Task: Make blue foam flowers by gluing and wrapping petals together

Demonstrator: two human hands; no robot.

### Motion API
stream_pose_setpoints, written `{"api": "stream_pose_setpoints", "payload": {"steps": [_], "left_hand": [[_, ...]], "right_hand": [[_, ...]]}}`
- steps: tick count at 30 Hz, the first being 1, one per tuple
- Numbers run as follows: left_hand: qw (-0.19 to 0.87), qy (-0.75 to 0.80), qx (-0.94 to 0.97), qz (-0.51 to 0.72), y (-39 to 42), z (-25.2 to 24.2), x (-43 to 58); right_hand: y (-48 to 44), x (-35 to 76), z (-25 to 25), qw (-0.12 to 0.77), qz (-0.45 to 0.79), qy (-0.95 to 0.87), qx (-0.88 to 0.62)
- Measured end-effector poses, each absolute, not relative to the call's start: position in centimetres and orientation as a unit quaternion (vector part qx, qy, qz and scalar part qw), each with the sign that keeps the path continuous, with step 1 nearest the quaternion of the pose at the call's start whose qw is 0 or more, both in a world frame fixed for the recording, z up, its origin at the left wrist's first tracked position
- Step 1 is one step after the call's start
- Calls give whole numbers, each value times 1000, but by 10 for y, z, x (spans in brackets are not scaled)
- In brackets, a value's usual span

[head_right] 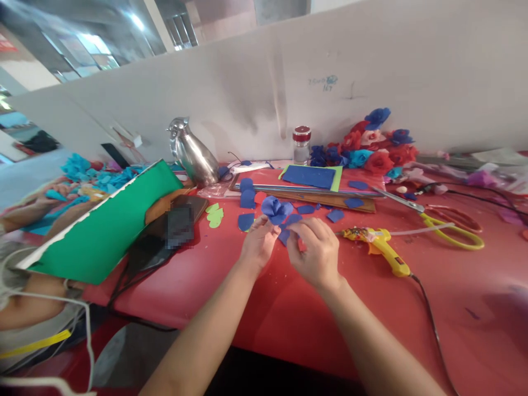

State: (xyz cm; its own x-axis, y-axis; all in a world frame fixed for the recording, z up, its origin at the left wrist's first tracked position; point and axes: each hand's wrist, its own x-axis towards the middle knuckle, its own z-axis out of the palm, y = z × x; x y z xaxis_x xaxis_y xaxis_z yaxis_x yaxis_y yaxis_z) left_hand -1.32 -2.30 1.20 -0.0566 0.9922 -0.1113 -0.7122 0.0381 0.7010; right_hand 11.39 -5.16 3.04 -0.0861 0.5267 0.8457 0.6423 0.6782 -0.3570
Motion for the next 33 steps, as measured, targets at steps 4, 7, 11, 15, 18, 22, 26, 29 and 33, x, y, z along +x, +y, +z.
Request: {"api": "stream_pose_setpoints", "payload": {"steps": [4, 7, 11, 15, 18, 22, 26, 29, 33], "left_hand": [[670, 301, 207, 646, -25, 13, -11], [683, 297, 216, 631, -28, 12, -7], [693, 292, 227, 619, -31, 13, -3], [685, 302, 258, 611, -33, 15, -1], [670, 319, 279, 609, -34, 15, 1], [662, 339, 283, 605, -37, 15, 3], [650, 371, 303, 590, -39, 17, 3], [633, 399, 318, 582, -38, 17, 2], [620, 418, 329, 576, -37, 15, 1]], "right_hand": [[-49, 107, 26, 526, 98, -694, -481], [-49, 104, 26, 520, 187, -671, -494], [-48, 105, 21, 516, 257, -628, -523], [-42, 110, 7, 545, 298, -577, -531], [-38, 113, 0, 555, 310, -566, -526], [-39, 114, 1, 560, 308, -560, -527], [-41, 112, 4, 575, 281, -562, -524], [-39, 114, 1, 561, 259, -568, -544], [-36, 117, -2, 544, 225, -589, -554]]}}
